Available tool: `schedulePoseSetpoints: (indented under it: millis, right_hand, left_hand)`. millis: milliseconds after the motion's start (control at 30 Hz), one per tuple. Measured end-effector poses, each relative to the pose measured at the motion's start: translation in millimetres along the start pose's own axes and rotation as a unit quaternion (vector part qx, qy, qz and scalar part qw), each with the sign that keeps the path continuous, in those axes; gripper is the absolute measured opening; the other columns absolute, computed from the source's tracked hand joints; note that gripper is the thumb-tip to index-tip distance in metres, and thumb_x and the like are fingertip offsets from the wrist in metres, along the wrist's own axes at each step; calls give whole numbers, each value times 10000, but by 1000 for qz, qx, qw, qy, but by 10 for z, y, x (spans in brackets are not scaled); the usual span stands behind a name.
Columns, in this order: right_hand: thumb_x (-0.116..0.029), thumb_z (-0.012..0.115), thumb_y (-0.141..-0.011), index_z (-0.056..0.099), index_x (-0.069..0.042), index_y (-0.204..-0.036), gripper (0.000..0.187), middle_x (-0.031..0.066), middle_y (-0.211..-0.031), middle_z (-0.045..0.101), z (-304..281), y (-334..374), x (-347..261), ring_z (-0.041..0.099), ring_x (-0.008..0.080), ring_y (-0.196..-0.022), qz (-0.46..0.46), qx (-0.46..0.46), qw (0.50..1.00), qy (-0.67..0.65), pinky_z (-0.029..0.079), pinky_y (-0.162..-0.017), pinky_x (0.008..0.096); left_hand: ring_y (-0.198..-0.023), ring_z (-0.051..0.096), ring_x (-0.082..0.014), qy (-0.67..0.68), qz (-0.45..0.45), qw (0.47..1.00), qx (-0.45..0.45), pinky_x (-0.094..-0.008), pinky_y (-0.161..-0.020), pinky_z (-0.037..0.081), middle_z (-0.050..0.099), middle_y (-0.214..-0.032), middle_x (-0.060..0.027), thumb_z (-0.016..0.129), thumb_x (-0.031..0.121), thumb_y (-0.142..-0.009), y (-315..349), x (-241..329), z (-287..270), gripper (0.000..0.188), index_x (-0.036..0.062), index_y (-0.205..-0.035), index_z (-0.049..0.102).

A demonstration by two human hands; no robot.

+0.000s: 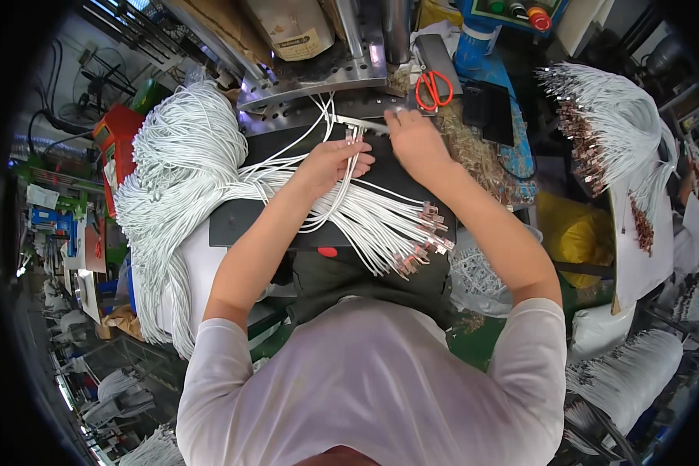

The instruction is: The recorder is manually assembling and crimping wire bundles at an electronics workstation.

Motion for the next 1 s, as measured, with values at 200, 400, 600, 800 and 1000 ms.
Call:
schedulePoseSetpoints:
  millis: [200, 400, 600, 800, 1000]
  right_hand:
    - [-152, 542, -928, 618, 0, -1329, 435, 43, -903, 661, 334, 195, 130, 567, 140, -670, 312, -149, 702, -623, 476, -615, 311]
    - [-188, 493, -941, 705, -17, -1221, 391, 134, -892, 732, 373, 239, 180, 694, 228, -818, 371, -69, 730, -570, 522, -766, 325]
    - [-192, 552, -921, 704, 12, -1207, 384, 92, -913, 743, 235, 234, 81, 683, 150, -830, 299, -40, 852, -428, 520, -779, 302]
    - [-139, 634, -868, 706, 18, -1194, 369, 104, -925, 751, 250, 226, 290, 688, 151, -834, 324, -66, 757, -564, 525, -781, 300]
    - [-114, 645, -891, 687, 32, -1198, 342, 73, -926, 734, 336, 255, 230, 658, 117, -807, 264, -104, 785, -551, 512, -746, 272]
  left_hand:
    - [-720, 672, -149, -108, -14, 994, -14, -251, -674, 544, 693, -852, -60, 704, 209, -957, -18, -67, 76, 217, 5, -1031, 713]
    - [-677, 615, -76, -169, -36, 985, -25, -234, -638, 491, 648, -776, 27, 739, 253, -933, 15, -59, 198, 207, 51, -975, 746]
    - [-684, 632, -93, -148, -23, 988, -28, -234, -644, 510, 659, -786, -2, 732, 205, -917, 19, -45, 227, 194, 34, -1006, 746]
    - [-667, 613, -86, -115, -5, 993, -1, -229, -643, 493, 642, -771, 9, 738, 226, -914, 7, -27, 61, 195, 49, -995, 755]
    - [-656, 607, -88, -193, -8, 981, -34, -234, -626, 481, 649, -800, 8, 737, 228, -923, -2, -53, 148, 203, 49, -1015, 757]
Point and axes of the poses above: each hand's wrist, its own y-axis away from the middle knuckle, its own z-axis out of the palm, x = y × z, the point moved 7 cm from there along -y, towards the middle knuckle
